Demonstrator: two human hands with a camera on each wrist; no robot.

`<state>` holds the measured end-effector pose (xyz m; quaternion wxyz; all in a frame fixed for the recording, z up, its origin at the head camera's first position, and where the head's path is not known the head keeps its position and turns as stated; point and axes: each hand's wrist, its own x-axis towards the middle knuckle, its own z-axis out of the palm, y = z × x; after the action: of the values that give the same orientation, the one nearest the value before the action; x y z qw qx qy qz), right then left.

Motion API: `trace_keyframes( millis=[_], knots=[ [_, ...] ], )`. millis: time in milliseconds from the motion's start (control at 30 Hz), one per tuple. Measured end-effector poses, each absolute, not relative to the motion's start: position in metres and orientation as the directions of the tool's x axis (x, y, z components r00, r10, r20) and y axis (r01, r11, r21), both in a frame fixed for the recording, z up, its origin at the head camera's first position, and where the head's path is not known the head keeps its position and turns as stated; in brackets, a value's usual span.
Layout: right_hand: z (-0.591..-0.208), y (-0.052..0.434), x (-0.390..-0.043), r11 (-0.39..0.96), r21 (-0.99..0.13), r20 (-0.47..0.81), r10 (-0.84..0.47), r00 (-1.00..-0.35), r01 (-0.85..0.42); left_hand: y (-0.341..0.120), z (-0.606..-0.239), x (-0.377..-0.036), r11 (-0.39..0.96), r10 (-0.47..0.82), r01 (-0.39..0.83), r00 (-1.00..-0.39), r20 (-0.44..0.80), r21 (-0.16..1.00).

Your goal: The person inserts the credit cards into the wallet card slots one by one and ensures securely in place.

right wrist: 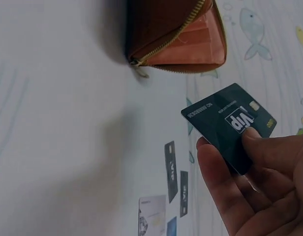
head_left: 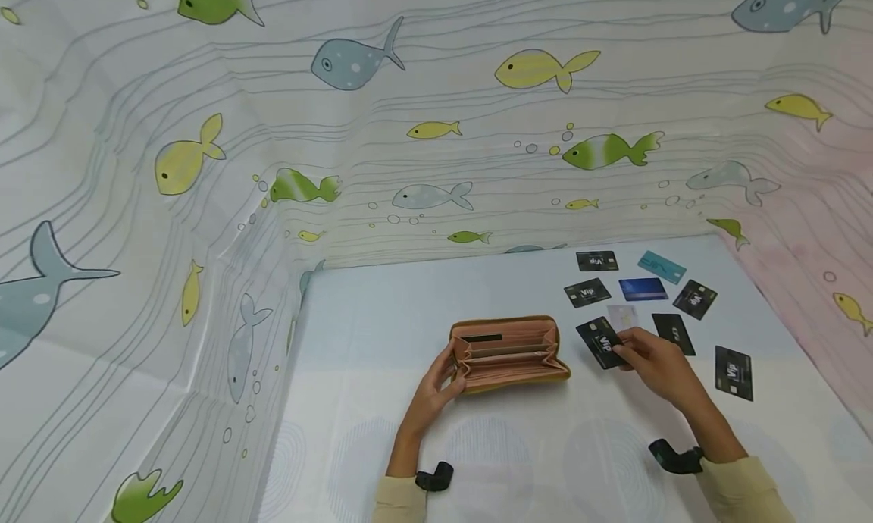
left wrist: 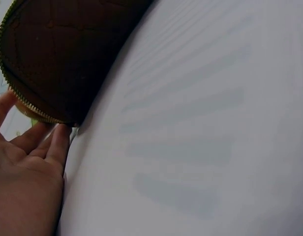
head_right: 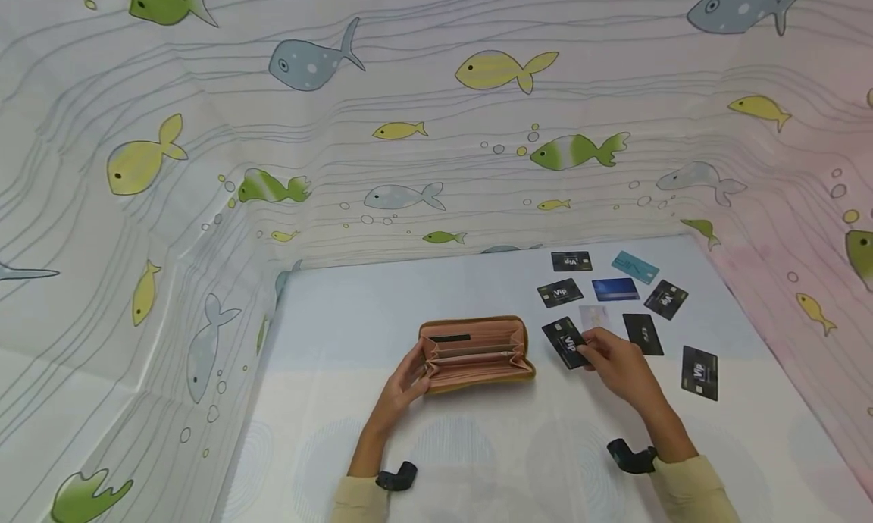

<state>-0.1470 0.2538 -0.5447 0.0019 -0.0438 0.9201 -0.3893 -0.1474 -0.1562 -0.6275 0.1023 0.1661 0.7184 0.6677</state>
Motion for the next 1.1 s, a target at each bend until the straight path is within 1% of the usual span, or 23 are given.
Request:
trace_keyframes(
  millis=[100, 200, 433, 600, 733, 800, 1033, 1100],
  knots=[
    [-0.542, 0.247, -0.153, 0.696, -0.709, 0.051, -0.111, -0.993, -0.114, -0.157, -0.63, -0.148, 0.057, 0.357, 0.111, -0.93, 0.083, 0.992],
    [-0.54, 0.241, -0.158, 0.707, -0.698, 0.05, -0.114, -0.992, -0.116, -0.158, -0.63, -0.147, 0.061, 0.348, 0.118, -0.933, 0.09, 0.991],
    [-0.529, 0.226, -0.169, 0.701, -0.698, 0.092, -0.119, -0.989, -0.149, -0.158, -0.627, -0.15, 0.068, 0.366, 0.133, -0.925, 0.099, 0.989],
    [-0.52, 0.215, -0.179, 0.694, -0.693, 0.144, -0.132, -0.981, -0.195, -0.158, -0.611, -0.147, 0.056, 0.386, 0.11, -0.919, 0.08, 0.992],
    [-0.513, 0.203, -0.187, 0.695, -0.664, 0.223, -0.171, -0.96, -0.278, -0.157, -0.597, -0.143, 0.057, 0.388, 0.113, -0.918, 0.082, 0.992],
    [-0.509, 0.197, -0.191, 0.688, -0.654, 0.249, -0.197, -0.948, -0.315, -0.157, -0.595, -0.143, 0.059, 0.385, 0.116, -0.919, 0.084, 0.992],
    [-0.504, 0.179, -0.202, 0.694, -0.609, 0.256, -0.287, -0.923, -0.384, -0.156, -0.597, -0.144, 0.067, 0.387, 0.111, -0.919, 0.076, 0.992],
    [-0.502, 0.175, -0.203, 0.691, -0.6, 0.257, -0.312, -0.915, -0.404, -0.156, -0.603, -0.146, 0.061, 0.386, 0.104, -0.92, 0.073, 0.993]
  ],
)
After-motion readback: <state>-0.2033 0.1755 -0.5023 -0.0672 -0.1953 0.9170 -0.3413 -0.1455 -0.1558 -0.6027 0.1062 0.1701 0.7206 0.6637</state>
